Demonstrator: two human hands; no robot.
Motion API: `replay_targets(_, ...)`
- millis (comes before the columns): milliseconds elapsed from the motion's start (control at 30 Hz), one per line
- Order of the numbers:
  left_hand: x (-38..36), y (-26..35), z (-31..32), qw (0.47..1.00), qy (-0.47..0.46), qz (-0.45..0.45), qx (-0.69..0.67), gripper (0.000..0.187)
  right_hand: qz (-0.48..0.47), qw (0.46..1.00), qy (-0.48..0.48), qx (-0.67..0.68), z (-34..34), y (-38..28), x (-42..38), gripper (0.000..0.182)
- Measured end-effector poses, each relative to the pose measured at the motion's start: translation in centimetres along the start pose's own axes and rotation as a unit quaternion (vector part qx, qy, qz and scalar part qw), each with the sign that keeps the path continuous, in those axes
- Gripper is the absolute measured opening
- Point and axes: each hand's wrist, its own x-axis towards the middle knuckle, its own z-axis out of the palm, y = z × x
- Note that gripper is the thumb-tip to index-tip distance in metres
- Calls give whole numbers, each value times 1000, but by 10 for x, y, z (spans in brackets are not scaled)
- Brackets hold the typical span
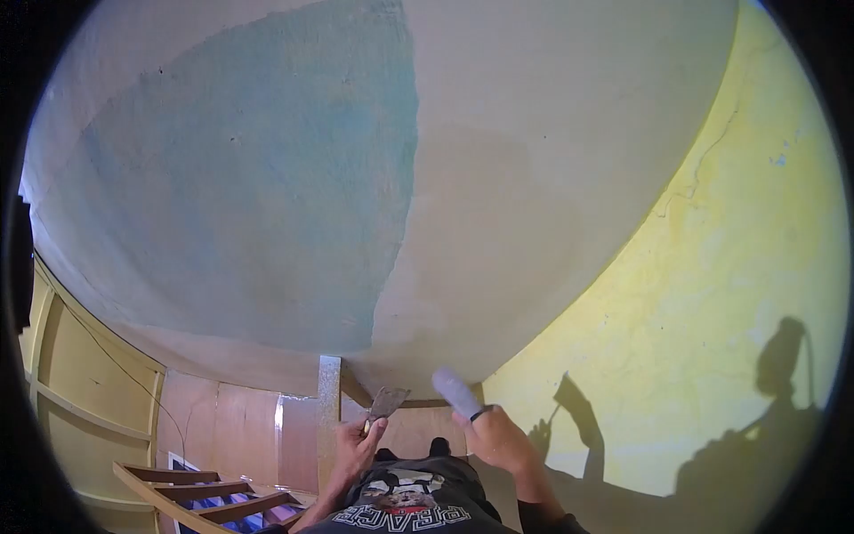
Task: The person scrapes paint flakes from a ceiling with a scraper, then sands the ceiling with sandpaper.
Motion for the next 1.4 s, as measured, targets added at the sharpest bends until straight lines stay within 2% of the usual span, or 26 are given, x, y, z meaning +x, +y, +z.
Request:
replay_targets(33,1,-3,-2,999,-35,3,31,38,-13,1000,-1,5,1,5,2,32)
replay_targets(133,-4,25,-6,985,-113,64,116,40,-77,988,19,130,-4,-17,-3,30)
replay_targets(167,-6,34,-6,984,-130,48,110,39,-21,989,-37,145,0,-21,-4,27)
replay_targets(233,-10,28,-4,983,-86,51,156,39,-114,983,1,141,15,-28,-9,29)
replay_targets(267,-6,19,-3,980,-62,56,180,38,-124,985,-12,118,24,-17,-12,31)
replay_targets(300,-6,-28,15,998,45,44,15,39,-134,986,-26,95,33,-6,-15,33)
replay_targets(400,2,-6,-17,992,67,-78,77,39,-165,978,-83,93,58,5,-37,33)
replay_targets(467,-6,5,-23,992,10,-32,120,42,8,993,-57,102,43,-6,-33,29)
replay_targets(533,-16,6,-18,986,-59,15,153,43,-30,995,-16,92,26,-5,-20,30)
replay_targets(567,-23,9,-13,984,-91,2,156,45,-42,992,31,112,24,-12,-14,28)
replay_targets(667,-29,21,-4,978,-92,26,184,45,-163,975,21,149,31,-26,-12,32)
replay_targets(700,-30,20,-3,976,-60,31,209,46,-139,981,-30,133,31,-25,-14,32)
replay_targets(800,-17,-24,3,993,59,-42,88,44,-58,976,-191,84,45,-16,-33,32)
replay_targets(833,-9,-36,-2,992,71,-50,91,43,-241,945,-46,215,85,2,-35,41)
replay_targets(933,-3,2,-17,992,52,-13,118,44,-109,985,-17,129,68,19,-24,40)
replay_targets(1033,-4,21,-23,989,-24,2,143,44,-142,950,135,241,46,11,1,34)
replay_targets(1100,-5,28,-23,984,-43,31,171,43,-146,956,155,199,34,10,14,27)
replay_targets(1167,-8,41,-23,978,-56,55,191,41,-126,975,118,142,30,0,17,24)
replay_targets(1267,-4,33,-16,976,-31,111,185,38,-190,969,114,110,44,-15,16,23)
replay_targets(1300,-4,40,-18,975,-31,81,205,38,-198,968,115,99,49,-18,13,22)
replay_targets(1400,-4,33,-20,962,-33,96,253,42,-193,977,60,67,52,-13,2,22)
